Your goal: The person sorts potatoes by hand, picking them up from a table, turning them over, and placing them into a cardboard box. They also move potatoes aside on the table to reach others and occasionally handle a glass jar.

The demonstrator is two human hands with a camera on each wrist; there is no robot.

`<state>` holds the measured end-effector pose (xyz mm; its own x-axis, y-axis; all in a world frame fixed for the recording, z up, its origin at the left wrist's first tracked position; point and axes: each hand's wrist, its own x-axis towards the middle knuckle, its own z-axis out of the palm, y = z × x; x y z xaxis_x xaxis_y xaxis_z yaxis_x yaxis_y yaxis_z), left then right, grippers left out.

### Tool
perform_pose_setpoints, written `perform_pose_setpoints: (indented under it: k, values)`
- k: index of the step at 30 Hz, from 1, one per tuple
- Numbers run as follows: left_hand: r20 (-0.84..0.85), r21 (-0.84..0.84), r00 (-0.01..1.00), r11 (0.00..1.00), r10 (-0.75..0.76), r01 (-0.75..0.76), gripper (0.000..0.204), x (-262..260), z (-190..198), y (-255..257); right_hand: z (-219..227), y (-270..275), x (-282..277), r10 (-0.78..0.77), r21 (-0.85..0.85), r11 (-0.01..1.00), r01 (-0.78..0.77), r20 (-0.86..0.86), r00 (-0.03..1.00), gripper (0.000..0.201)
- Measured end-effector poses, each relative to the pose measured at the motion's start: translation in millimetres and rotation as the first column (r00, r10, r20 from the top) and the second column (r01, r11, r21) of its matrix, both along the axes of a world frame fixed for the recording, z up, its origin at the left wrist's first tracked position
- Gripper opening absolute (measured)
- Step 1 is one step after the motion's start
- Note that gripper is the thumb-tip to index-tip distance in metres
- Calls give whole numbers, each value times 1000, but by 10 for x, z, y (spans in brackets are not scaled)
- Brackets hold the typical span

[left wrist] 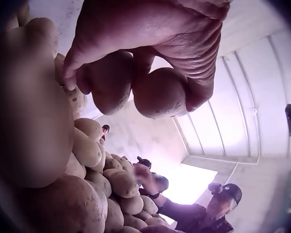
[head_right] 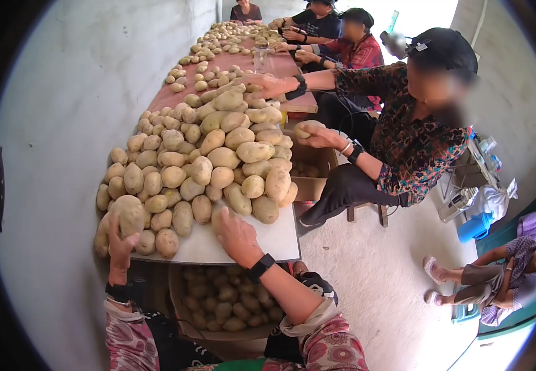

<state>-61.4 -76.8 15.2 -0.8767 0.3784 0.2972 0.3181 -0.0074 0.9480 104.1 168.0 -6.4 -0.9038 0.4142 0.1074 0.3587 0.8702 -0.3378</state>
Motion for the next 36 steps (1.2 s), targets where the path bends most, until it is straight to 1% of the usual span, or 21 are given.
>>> perform_pose_setpoints:
  k: [2,4,6,7,10,14,17,19,20,21,22,24,25,26,27,29,31,32,34,35,36]
  values:
    - [-210,-312,948,935,-241,169,65,106,127,84,-14,-19,-47,-49,-13,999,49,-50,998,69]
    - [-224,-301,896,902,-383,310,65,441,266,267,81,-21,-104,-60,-36,998,60,9,998,70]
    - [-150,-409,819,789,-554,459,62,641,283,353,92,-1,-124,-64,-56,996,68,75,995,72]
    - [-223,-464,757,749,-615,473,62,744,312,409,45,26,-132,-53,-63,996,56,48,997,74]
    - [-165,-551,702,655,-693,517,64,938,112,515,43,97,-112,-28,-91,995,30,27,999,77]
    - [-104,-624,711,603,-695,498,65,964,-56,594,52,192,-64,58,-144,988,-55,18,998,80]
    - [-31,-599,713,584,-700,548,63,995,-49,628,79,187,-15,50,-131,990,-49,9,999,79]
    - [-69,-566,789,675,-611,473,63,1007,-97,672,75,185,20,53,-103,993,-56,-32,998,77]
    - [-96,-561,788,687,-608,462,63,989,-103,711,94,177,34,54,-98,994,-57,-34,998,77]
    - [-158,-566,808,723,-567,397,61,984,-120,727,95,188,31,37,-159,987,-37,-3,999,73]
    - [-213,-569,823,752,-526,333,60,976,-143,737,107,195,44,37,-146,989,-39,-16,999,73]
    - [-220,-533,844,785,-489,316,59,948,-165,783,154,148,102,56,-66,996,-67,-157,986,63]
    - [-198,-549,856,777,-478,307,59,946,-154,802,184,131,123,49,-98,993,-71,-205,977,54]
    - [-180,-564,868,771,-462,294,59,927,-131,813,184,146,118,59,-93,992,-80,-211,976,54]
    - [-185,-564,871,775,-455,284,59,905,-126,800,167,163,117,105,-151,979,-138,-211,972,50]
    - [-85,-485,864,778,-496,399,58,893,-156,764,171,133,131,145,-215,958,-190,-208,967,45]
    - [-69,-424,855,791,-513,441,58,849,-231,746,288,139,114,193,-419,826,-377,-418,888,37]
    - [-50,-370,848,799,-527,475,58,807,-271,729,264,171,90,196,-404,833,-378,-423,884,37]
    - [-19,-369,846,790,-533,489,57,756,-297,717,110,164,48,185,-556,716,-422,-431,883,34]
    - [136,-156,833,818,-537,553,60,785,-265,717,211,118,56,190,-641,680,-357,-316,930,35]
    - [281,70,781,824,-557,563,63,804,-250,705,187,58,47,192,-643,677,-358,-316,929,35]
